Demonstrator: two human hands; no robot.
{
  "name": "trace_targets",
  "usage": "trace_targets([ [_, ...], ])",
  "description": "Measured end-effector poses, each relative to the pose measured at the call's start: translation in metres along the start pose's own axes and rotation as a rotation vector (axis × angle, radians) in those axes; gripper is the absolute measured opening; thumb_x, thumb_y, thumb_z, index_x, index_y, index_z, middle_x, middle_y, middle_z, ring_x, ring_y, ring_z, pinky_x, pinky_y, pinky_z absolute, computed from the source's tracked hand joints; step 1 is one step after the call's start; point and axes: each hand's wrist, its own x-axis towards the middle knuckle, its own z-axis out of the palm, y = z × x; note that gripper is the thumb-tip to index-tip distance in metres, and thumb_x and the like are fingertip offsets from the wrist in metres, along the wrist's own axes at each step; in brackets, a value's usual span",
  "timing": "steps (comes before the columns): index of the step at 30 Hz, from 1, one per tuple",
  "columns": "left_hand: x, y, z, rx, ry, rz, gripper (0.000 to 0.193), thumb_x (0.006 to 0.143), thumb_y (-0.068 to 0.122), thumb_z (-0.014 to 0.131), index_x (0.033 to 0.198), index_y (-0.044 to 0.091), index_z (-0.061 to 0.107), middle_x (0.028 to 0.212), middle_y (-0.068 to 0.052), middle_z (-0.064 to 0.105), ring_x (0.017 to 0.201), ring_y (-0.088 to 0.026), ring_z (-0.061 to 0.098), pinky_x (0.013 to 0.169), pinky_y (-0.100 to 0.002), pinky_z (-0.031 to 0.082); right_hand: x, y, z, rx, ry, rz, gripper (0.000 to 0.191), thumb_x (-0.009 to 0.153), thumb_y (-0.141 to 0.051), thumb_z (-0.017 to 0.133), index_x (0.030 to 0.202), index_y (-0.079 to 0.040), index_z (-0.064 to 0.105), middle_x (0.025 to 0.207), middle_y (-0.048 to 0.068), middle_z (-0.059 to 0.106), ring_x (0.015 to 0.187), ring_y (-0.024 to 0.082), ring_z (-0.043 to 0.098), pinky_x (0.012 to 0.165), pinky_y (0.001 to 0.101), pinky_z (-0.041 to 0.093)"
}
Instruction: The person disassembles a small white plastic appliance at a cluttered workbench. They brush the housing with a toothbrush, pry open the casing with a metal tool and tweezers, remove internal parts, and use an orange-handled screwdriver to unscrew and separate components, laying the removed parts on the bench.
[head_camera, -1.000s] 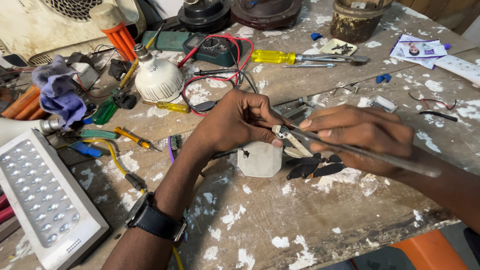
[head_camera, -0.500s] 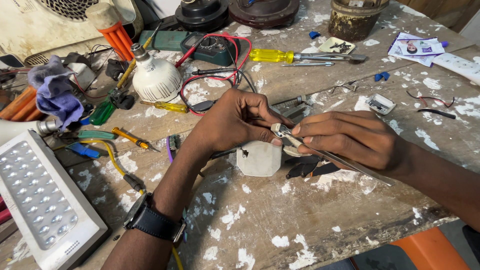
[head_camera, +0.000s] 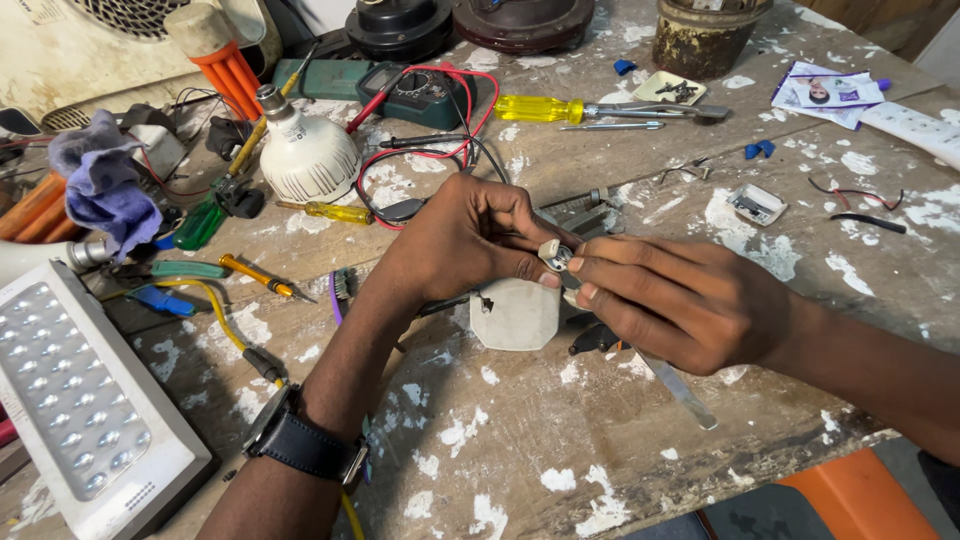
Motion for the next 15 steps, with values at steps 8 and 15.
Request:
trace_targets([
  [8,-0.0028,0.0043,0.0008,0.057,0.035,-0.090,0.017,0.079,-0.002,0.086,0.086,0.002,0.071,0.090,-0.009,0.081,0.084,-0.009,0.075,0.076,-0.026,0.064,0.0044,-0.0059,0.0036,-0.014,0.051,0.020,0.024,0.085,-0.002,0.075,0.104,0.012,0.070,0.109,0.023,0.069,0.101,0.035,0.073,0.083,0.0435,0.064],
  [15,-0.0026,0.0029,0.0008,0.068,0.022,-0.055,0.016,0.079,-0.004,0.085,0.086,0.001,0.073,0.092,-0.008,0.081,0.084,-0.008,0.075,0.077,-0.025,0.064,0.0021,-0.0092,0.0101,-0.048,0.026,0.053,0.024,0.084,-0.002,0.075,0.104,0.011,0.070,0.108,0.023,0.070,0.101,0.035,0.074,0.073,0.0392,0.062],
])
